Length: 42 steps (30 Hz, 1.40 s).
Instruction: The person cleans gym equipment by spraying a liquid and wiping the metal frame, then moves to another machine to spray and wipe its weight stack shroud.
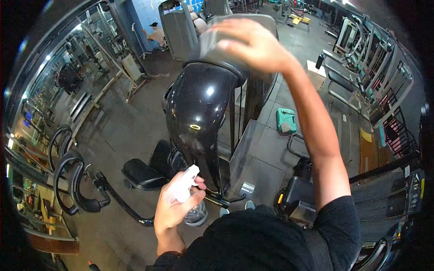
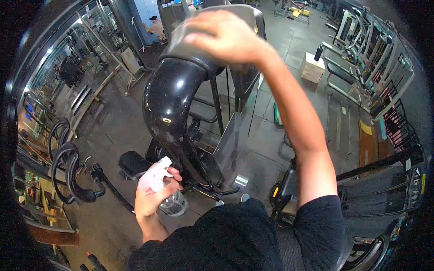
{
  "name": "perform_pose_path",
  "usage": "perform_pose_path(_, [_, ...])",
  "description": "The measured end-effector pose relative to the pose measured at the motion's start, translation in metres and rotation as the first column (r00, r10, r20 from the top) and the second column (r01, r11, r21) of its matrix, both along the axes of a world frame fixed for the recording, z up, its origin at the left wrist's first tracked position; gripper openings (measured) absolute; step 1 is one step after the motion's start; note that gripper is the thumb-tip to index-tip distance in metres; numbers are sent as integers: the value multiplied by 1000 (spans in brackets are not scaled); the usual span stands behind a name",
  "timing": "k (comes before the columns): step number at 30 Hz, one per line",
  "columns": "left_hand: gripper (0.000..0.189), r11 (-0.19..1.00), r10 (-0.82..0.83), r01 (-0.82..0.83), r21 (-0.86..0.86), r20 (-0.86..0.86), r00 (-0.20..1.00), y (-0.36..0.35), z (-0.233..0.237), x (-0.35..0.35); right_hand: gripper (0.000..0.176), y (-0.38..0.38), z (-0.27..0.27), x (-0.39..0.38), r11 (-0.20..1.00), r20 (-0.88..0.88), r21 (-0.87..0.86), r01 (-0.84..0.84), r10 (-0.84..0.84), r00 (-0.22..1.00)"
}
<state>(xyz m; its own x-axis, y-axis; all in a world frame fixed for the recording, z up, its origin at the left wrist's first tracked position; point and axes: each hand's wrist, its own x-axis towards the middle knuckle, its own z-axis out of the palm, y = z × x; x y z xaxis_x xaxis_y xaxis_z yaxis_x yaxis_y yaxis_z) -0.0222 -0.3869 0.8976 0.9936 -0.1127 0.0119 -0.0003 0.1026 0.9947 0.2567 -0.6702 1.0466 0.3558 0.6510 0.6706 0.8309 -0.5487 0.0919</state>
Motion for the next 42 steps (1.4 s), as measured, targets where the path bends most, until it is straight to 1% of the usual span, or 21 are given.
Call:
perform_pose_path(4, [46,997,-23,24,76,-18,1000,12,-15,3,57,4,2,1,995,104,69,-70,63,993])
perform_pose_path(6, [43,991,-78,76,106,14,997,11,-19,6,55,-17,15,39,984,-289,175,-30,80,954])
perform_pose_path(8, [42,994,-22,23,106,-14,1000,8,-19,6,53,-92,8,192,999,-134,7,46,-44,990])
perform_pose_path(10, [39,994,-25,25,104,-3,1000,2,-23,8,53,-129,11,268,993,-370,-4,114,-107,923])
perform_pose_path(12, [35,969,21,-56,239,149,989,-4,-32,8,37,-82,35,179,890,-791,254,378,-33,610])
perform_pose_path(13, [36,965,-4,-56,255,230,973,-7,-36,10,38,-104,23,233,974,-139,-166,155,-179,974])
perform_pose_path(16, [36,947,-61,-48,317,325,944,-14,-41,14,35,-68,39,158,827,1,-360,433,-464,886])
perform_pose_path(17, [35,970,-48,-18,242,264,963,-20,-43,15,33,-54,33,120,999,-130,-49,6,-12,991])
perform_pose_path(18, [35,972,-42,-22,234,267,963,-21,-45,16,51,-39,22,75,990,-399,41,135,-107,911])
perform_pose_path(19, [34,975,-45,-17,223,267,963,-21,-48,18,54,-13,18,33,974,-231,122,-193,217,949])
perform_pose_path(22, [31,986,-24,-14,168,220,975,-18,-51,19,49,33,-5,-28,974,114,-21,-224,225,968])
perform_pose_path(27, [24,994,8,-27,106,175,985,-13,-47,21,50,11,19,3,996,-134,-79,-40,29,991])
perform_pose_path(30, [27,990,12,-31,135,141,990,-14,-44,18,45,-71,25,175,973,-85,-219,71,-91,992])
perform_pose_path(31, [29,994,14,-28,102,135,991,-15,-46,18,46,-87,37,179,995,-372,-87,-46,10,928])
perform_pose_path(33, [31,995,30,-39,91,100,995,-14,-45,19,41,-89,30,233,988,-386,-21,152,-148,910])
perform_pose_path(34, [32,996,21,-26,85,69,997,-14,-46,21,39,-79,40,218,902,-738,48,429,-257,624])
perform_pose_path(36, [29,993,18,-30,114,110,994,-14,-46,23,41,-92,30,249,944,-563,2,331,-272,780])
perform_pose_path(37, [29,990,1,-18,143,117,993,-14,-44,22,47,-96,30,243,989,-239,-138,58,-90,967])
perform_pose_path(39, [28,987,-26,3,160,141,990,-14,-43,27,48,-57,47,175,966,-342,-213,149,-216,914])
perform_pose_path(41, [28,988,-5,-20,156,156,988,-16,-45,26,56,-6,36,74,976,-192,-176,-128,94,977])
perform_pose_path(42, [27,993,-1,-16,121,137,991,-17,-37,25,54,21,36,28,982,-294,-182,-40,-16,956])
